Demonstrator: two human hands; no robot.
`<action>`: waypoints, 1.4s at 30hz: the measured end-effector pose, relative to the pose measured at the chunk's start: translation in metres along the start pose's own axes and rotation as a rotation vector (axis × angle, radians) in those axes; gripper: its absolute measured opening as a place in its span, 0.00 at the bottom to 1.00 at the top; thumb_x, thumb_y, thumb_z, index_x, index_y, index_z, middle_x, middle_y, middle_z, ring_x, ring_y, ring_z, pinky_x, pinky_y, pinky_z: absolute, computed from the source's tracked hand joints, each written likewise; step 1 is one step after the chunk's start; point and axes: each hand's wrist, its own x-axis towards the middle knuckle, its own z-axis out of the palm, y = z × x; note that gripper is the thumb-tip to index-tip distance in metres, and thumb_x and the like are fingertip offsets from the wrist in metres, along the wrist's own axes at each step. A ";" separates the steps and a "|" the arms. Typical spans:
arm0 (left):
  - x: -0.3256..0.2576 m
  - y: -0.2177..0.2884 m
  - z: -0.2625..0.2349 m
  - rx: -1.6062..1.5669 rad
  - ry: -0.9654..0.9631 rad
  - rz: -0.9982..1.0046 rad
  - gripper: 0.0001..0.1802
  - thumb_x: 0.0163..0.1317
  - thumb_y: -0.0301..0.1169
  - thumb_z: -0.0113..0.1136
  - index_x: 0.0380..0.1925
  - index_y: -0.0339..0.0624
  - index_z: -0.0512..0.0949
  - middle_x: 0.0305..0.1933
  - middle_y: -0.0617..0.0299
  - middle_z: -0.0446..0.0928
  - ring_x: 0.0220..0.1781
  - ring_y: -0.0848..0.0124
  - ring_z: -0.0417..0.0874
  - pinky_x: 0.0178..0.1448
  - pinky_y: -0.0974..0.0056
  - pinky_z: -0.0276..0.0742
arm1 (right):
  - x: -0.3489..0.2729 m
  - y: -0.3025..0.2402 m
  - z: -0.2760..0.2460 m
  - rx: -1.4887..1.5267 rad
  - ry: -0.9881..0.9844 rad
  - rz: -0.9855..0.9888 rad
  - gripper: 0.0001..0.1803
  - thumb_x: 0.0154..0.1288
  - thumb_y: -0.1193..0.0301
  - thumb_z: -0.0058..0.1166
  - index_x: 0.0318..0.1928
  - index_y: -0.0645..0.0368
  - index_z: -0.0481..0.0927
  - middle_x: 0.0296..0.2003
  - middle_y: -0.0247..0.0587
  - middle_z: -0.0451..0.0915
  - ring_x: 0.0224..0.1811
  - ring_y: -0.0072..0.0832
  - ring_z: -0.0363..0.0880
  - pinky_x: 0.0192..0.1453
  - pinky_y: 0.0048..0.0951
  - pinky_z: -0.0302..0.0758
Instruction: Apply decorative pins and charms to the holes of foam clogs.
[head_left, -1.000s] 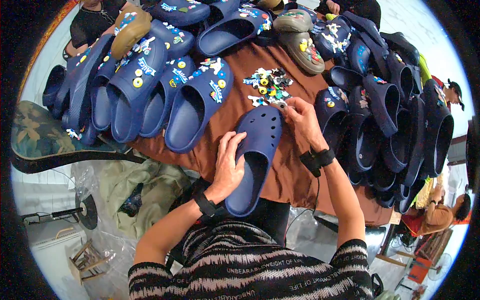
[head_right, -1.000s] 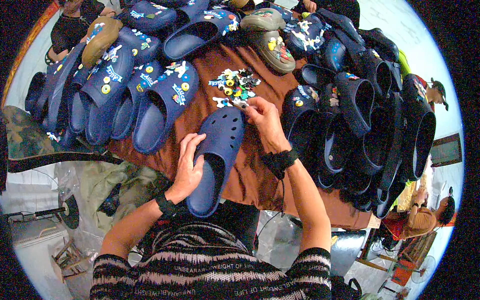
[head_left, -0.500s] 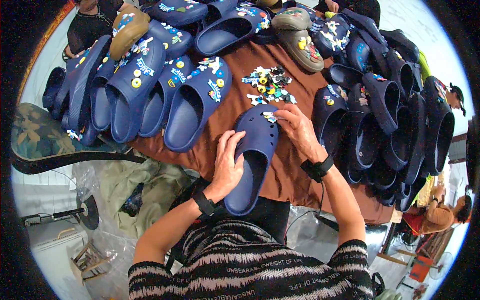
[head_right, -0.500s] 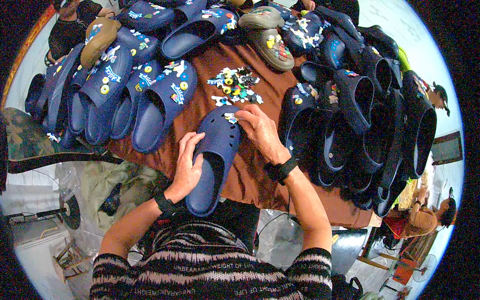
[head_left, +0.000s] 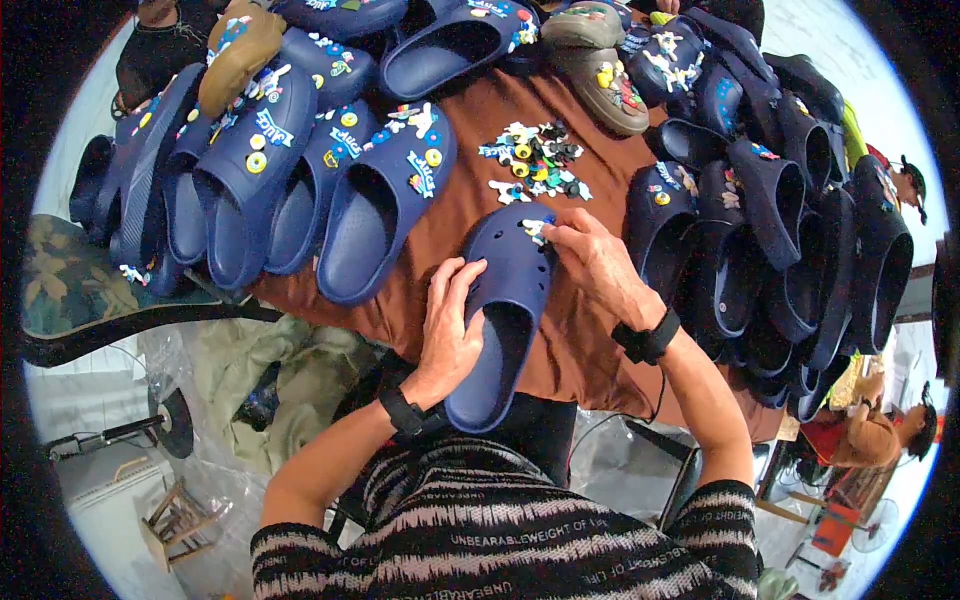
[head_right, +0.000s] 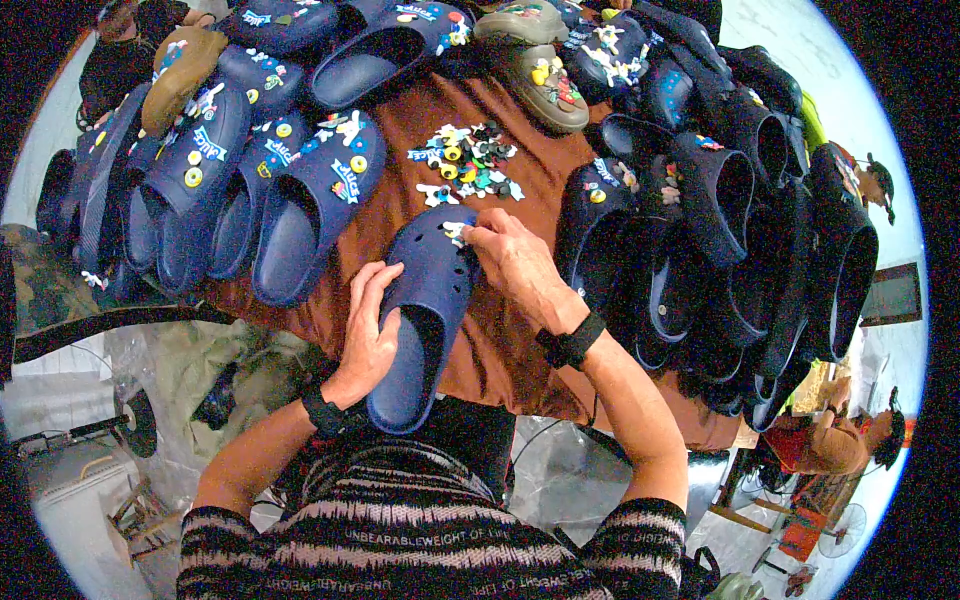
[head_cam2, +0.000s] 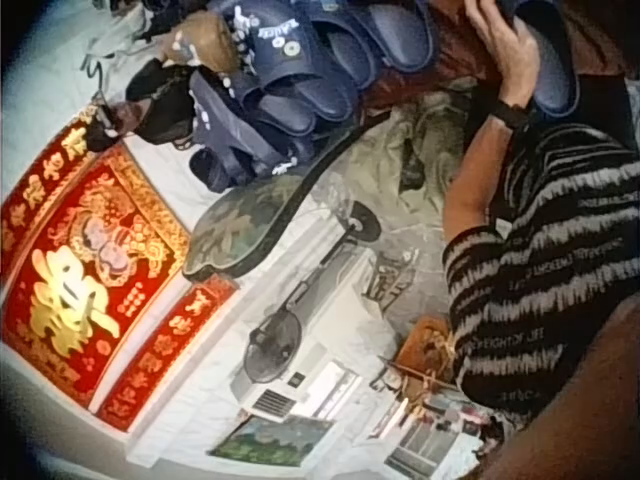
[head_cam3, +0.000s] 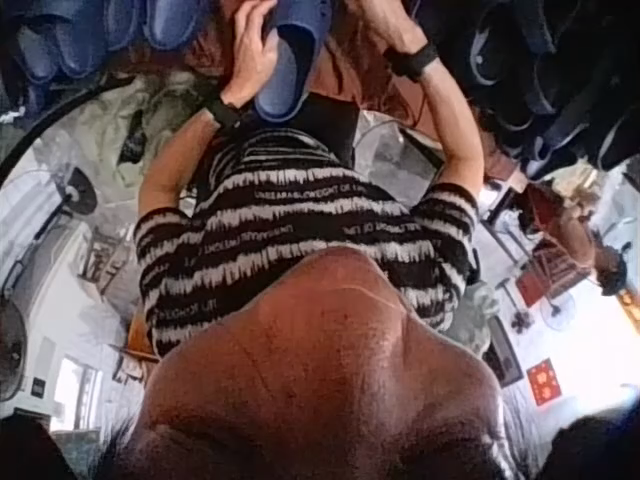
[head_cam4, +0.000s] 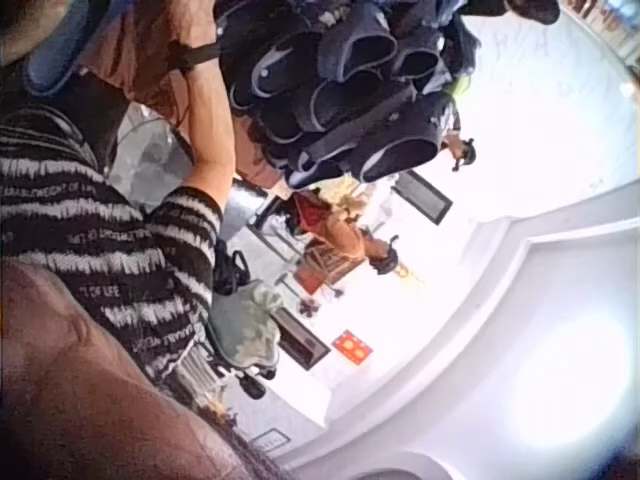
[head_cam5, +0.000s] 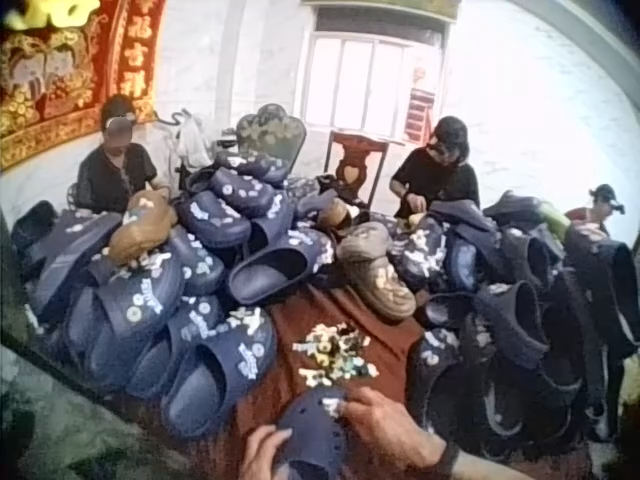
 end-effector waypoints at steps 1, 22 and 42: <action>0.000 0.000 0.000 0.000 0.003 -0.004 0.36 0.54 0.13 0.58 0.66 0.45 0.68 0.68 0.47 0.61 0.72 0.46 0.63 0.76 0.51 0.61 | 0.001 0.002 0.000 0.038 0.000 0.018 0.13 0.64 0.76 0.56 0.49 0.57 0.83 0.46 0.46 0.78 0.49 0.47 0.79 0.51 0.44 0.78; 0.000 0.002 0.000 -0.003 0.010 0.029 0.36 0.53 0.11 0.57 0.64 0.44 0.69 0.67 0.47 0.63 0.70 0.46 0.65 0.75 0.52 0.61 | 0.013 0.019 0.017 0.247 0.069 0.103 0.10 0.70 0.69 0.57 0.47 0.58 0.84 0.39 0.48 0.79 0.43 0.45 0.81 0.47 0.40 0.77; 0.001 0.003 0.000 0.012 0.010 0.017 0.34 0.55 0.12 0.55 0.64 0.43 0.69 0.67 0.47 0.63 0.71 0.46 0.65 0.75 0.51 0.61 | 0.038 0.120 0.038 -0.004 0.179 0.635 0.13 0.61 0.67 0.61 0.44 0.61 0.80 0.41 0.55 0.82 0.48 0.52 0.81 0.51 0.47 0.77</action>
